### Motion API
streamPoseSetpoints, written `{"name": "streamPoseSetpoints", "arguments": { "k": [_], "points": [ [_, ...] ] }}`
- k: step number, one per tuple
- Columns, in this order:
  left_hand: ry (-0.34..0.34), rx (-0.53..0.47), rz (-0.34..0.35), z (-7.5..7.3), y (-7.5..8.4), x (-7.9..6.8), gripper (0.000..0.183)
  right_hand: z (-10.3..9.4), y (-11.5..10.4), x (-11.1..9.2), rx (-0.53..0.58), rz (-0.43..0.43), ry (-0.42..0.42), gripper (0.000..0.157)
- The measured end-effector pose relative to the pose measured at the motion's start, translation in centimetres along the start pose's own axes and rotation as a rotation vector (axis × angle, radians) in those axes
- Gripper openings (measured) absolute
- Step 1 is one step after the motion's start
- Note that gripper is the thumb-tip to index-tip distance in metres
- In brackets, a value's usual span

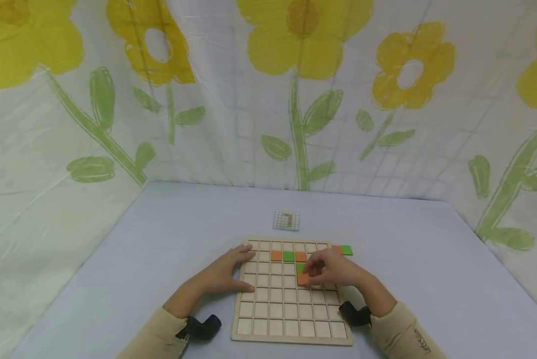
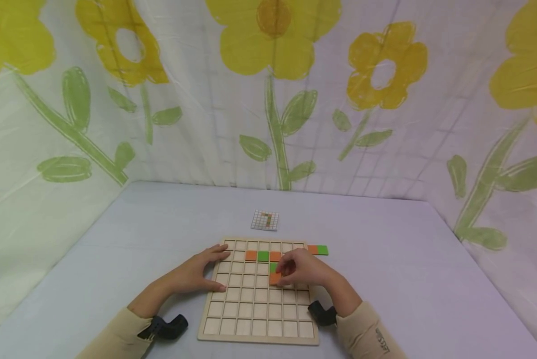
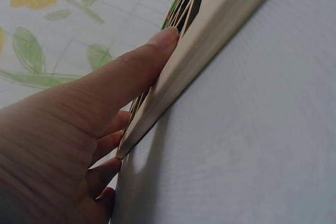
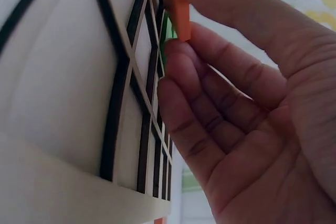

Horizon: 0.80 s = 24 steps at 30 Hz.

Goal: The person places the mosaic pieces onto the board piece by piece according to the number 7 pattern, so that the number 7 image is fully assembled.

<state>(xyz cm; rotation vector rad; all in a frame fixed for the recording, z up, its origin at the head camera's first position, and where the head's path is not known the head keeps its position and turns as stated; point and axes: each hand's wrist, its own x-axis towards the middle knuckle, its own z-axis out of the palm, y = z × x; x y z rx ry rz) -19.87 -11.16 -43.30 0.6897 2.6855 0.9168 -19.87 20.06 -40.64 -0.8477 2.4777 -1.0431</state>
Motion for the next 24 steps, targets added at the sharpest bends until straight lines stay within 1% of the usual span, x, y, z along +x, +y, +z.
{"name": "streamPoseSetpoints", "arguments": {
  "k": [3,7,19,24],
  "points": [
    [-0.002,0.001,0.001,0.02,-0.02,0.01,0.087,0.19,-0.04,0.01,-0.008,0.028,0.005,0.017],
    [0.0,0.003,0.008,-0.02,-0.04,0.0,0.086,0.31,-0.02,0.04,-0.019,0.026,0.008,0.017],
    [-0.003,-0.009,-0.001,-0.02,-0.05,-0.03,0.086,0.53,0.03,0.12,-0.047,0.006,0.015,0.017],
    [-0.003,-0.011,0.001,-0.02,0.0,-0.03,0.086,0.57,-0.03,0.11,-0.043,0.007,0.019,0.017]
  ]
}}
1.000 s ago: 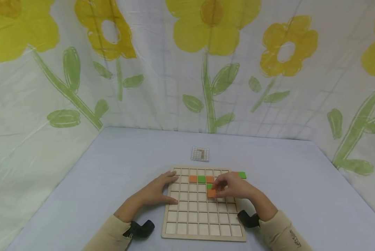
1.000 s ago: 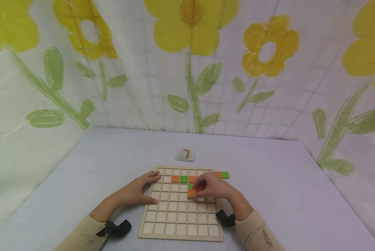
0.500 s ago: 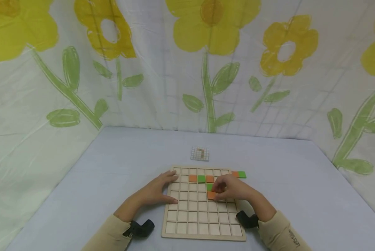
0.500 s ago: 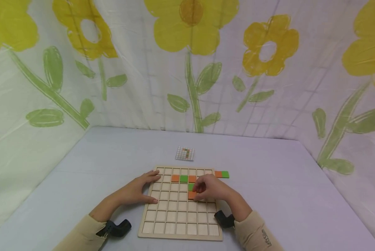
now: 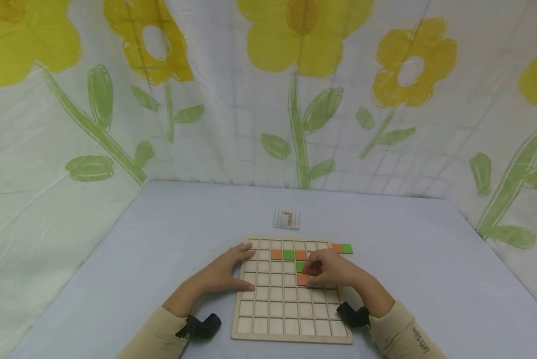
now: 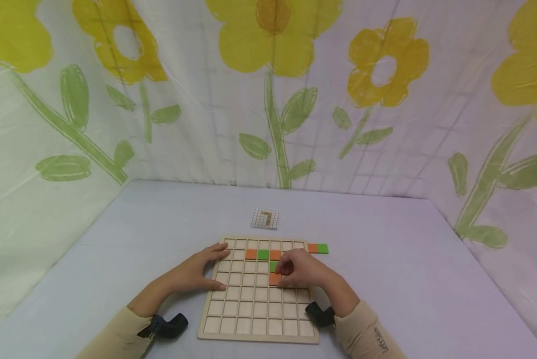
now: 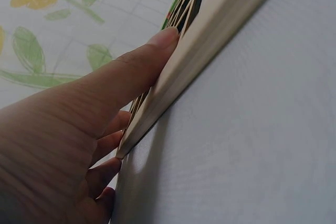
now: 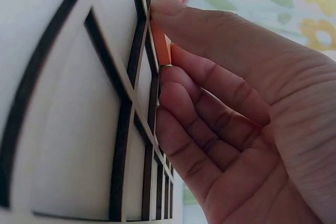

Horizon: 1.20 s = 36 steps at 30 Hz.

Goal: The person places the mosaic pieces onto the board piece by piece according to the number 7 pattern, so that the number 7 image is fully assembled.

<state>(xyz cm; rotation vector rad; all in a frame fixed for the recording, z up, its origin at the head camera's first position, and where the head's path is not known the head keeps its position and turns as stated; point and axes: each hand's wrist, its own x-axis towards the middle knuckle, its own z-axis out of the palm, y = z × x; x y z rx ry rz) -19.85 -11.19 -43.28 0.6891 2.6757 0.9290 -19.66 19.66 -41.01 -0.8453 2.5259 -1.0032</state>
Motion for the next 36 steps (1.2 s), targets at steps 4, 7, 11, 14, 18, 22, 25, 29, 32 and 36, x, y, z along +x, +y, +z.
{"name": "streamPoseSetpoints", "arguments": {
  "k": [4,7,11,14,18,22,25,29,32,36],
  "points": [
    [-0.001,0.0,-0.003,0.0,0.0,0.0,0.086,-0.1,0.0,0.0,-0.002,0.013,-0.007,0.018],
    [-0.004,-0.003,0.003,0.0,0.0,0.0,0.086,-0.2,0.0,-0.2,0.003,0.025,-0.012,0.019],
    [-0.006,-0.001,0.011,0.0,0.0,0.0,0.085,-0.6,0.0,-0.4,0.022,0.006,-0.005,0.019],
    [-0.007,0.0,0.009,0.0,0.1,0.0,0.085,-0.9,-0.1,-0.5,0.035,-0.012,-0.004,0.02],
    [-0.004,0.001,0.006,0.0,0.0,0.0,0.086,-1.1,-0.2,-0.5,0.028,-0.007,-0.027,0.019],
    [0.0,0.004,0.004,0.0,0.0,0.0,0.086,-0.9,-0.3,-0.4,0.007,0.018,-0.037,0.016],
    [-0.001,0.005,0.004,0.0,-0.1,0.0,0.086,-0.7,-0.3,-0.3,0.005,0.03,-0.035,0.014],
    [-0.003,0.009,0.01,0.0,-0.1,0.0,0.085,-0.7,-0.2,-0.3,0.015,0.021,-0.035,0.012],
    [-0.003,0.007,0.012,0.0,-0.1,0.0,0.085,-0.8,-0.2,-0.3,0.015,0.017,-0.036,0.012],
    [-0.004,0.002,0.011,0.0,0.0,0.0,0.086,-1.3,0.1,-0.6,0.003,0.02,-0.005,0.014]
  ]
}}
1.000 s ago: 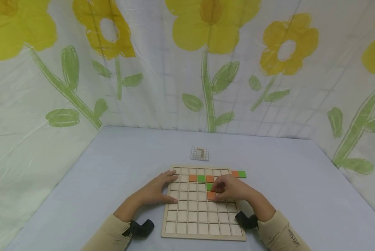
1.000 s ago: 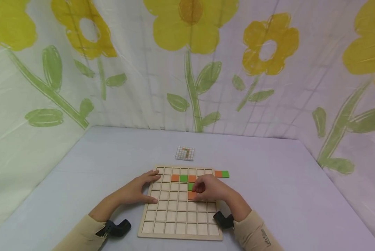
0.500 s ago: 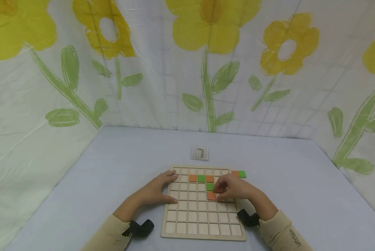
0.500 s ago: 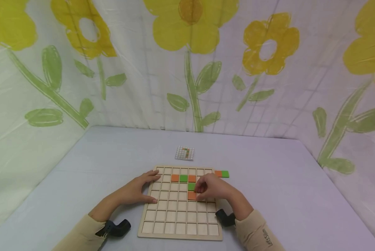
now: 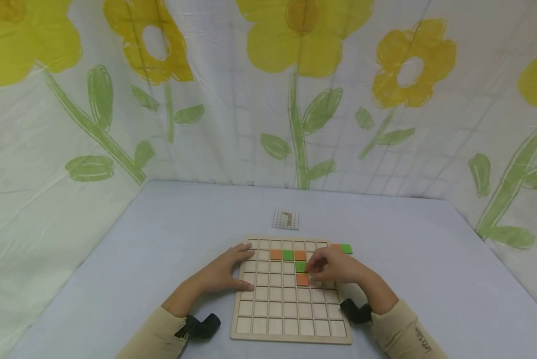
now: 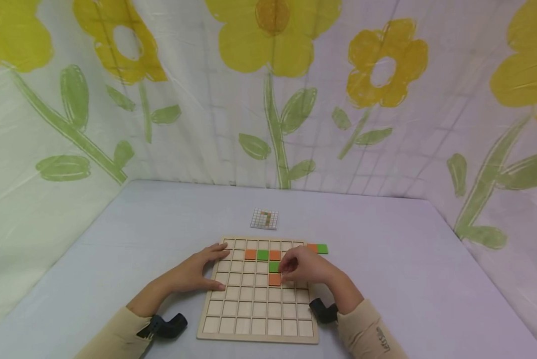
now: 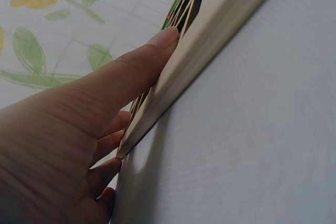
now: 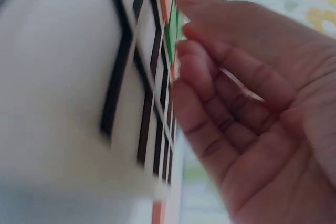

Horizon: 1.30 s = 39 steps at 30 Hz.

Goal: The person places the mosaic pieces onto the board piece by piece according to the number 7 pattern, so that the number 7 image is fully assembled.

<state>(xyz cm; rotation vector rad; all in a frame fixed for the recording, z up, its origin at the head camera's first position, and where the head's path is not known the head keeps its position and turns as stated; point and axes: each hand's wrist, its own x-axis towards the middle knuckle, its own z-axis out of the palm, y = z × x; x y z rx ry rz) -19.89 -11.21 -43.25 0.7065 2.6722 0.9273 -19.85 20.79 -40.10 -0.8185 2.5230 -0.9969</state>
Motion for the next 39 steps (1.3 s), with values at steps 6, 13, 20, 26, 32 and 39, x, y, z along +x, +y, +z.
{"name": "streamPoseSetpoints", "arguments": {
  "k": [6,13,20,26,32,39],
  "points": [
    [0.0,0.009,-0.006,0.1,-0.2,0.1,0.087,-1.8,1.7,-0.8,-0.015,0.015,0.12,0.02],
    [0.004,0.001,-0.014,0.1,-0.2,0.0,0.087,-3.5,4.2,-1.4,-0.004,0.067,0.204,0.022],
    [0.006,0.0,-0.012,0.0,-0.1,0.0,0.086,-4.0,5.2,-2.0,0.033,0.189,0.3,0.03],
    [0.003,0.002,-0.022,0.1,-0.1,0.1,0.087,-4.3,6.5,-2.7,0.042,0.265,0.364,0.037],
    [0.004,-0.006,-0.013,0.1,-0.1,0.1,0.086,-4.5,7.6,-3.1,0.019,0.283,0.366,0.041],
    [0.0,-0.011,-0.005,0.1,-0.2,0.1,0.086,-4.3,7.7,-3.0,-0.042,0.265,0.353,0.03]
  ]
}}
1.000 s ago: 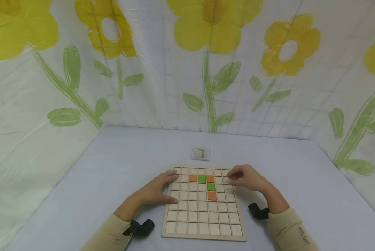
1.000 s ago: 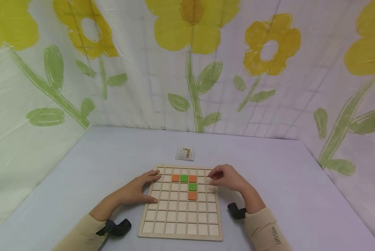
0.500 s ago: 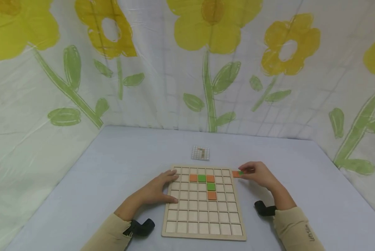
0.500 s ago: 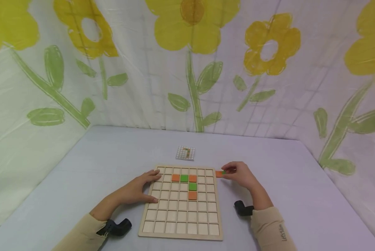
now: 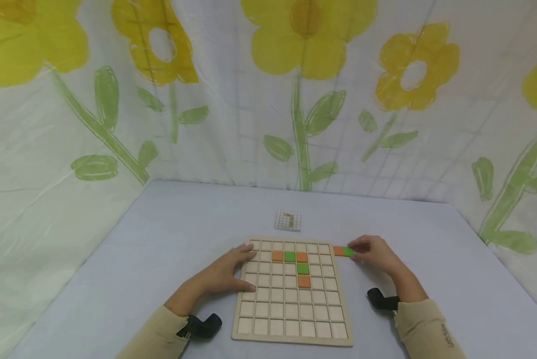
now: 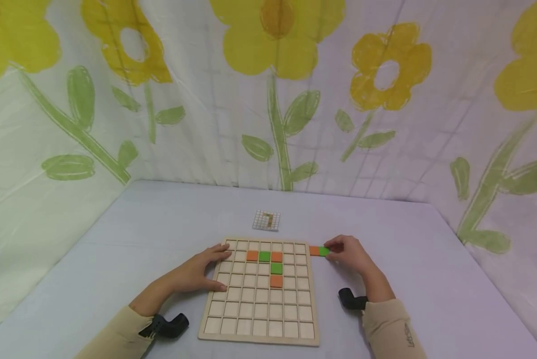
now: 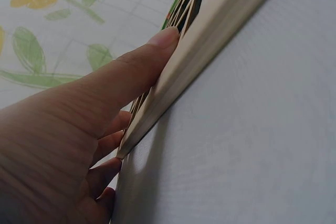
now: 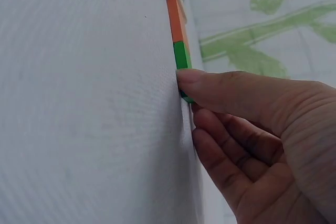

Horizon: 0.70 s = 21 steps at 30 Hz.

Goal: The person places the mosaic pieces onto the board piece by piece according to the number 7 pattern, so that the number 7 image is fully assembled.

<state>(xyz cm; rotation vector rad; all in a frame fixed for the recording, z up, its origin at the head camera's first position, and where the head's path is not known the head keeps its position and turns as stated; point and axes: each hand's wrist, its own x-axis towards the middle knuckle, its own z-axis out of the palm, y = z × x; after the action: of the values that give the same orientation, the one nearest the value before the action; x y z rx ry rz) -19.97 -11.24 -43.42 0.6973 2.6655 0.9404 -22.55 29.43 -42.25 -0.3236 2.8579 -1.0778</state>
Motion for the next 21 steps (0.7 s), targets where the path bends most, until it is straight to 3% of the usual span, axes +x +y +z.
{"name": "streamPoseSetpoints", "arguments": {
  "k": [7,21],
  "points": [
    [0.004,0.0,-0.002,0.05,-0.06,0.01,0.086,-0.05,-0.16,-0.17,-0.026,-0.019,0.01,0.029],
    [0.003,0.002,-0.008,0.12,-0.2,0.0,0.087,-0.12,-0.22,-0.22,-0.025,0.091,0.01,0.03]
  ]
}}
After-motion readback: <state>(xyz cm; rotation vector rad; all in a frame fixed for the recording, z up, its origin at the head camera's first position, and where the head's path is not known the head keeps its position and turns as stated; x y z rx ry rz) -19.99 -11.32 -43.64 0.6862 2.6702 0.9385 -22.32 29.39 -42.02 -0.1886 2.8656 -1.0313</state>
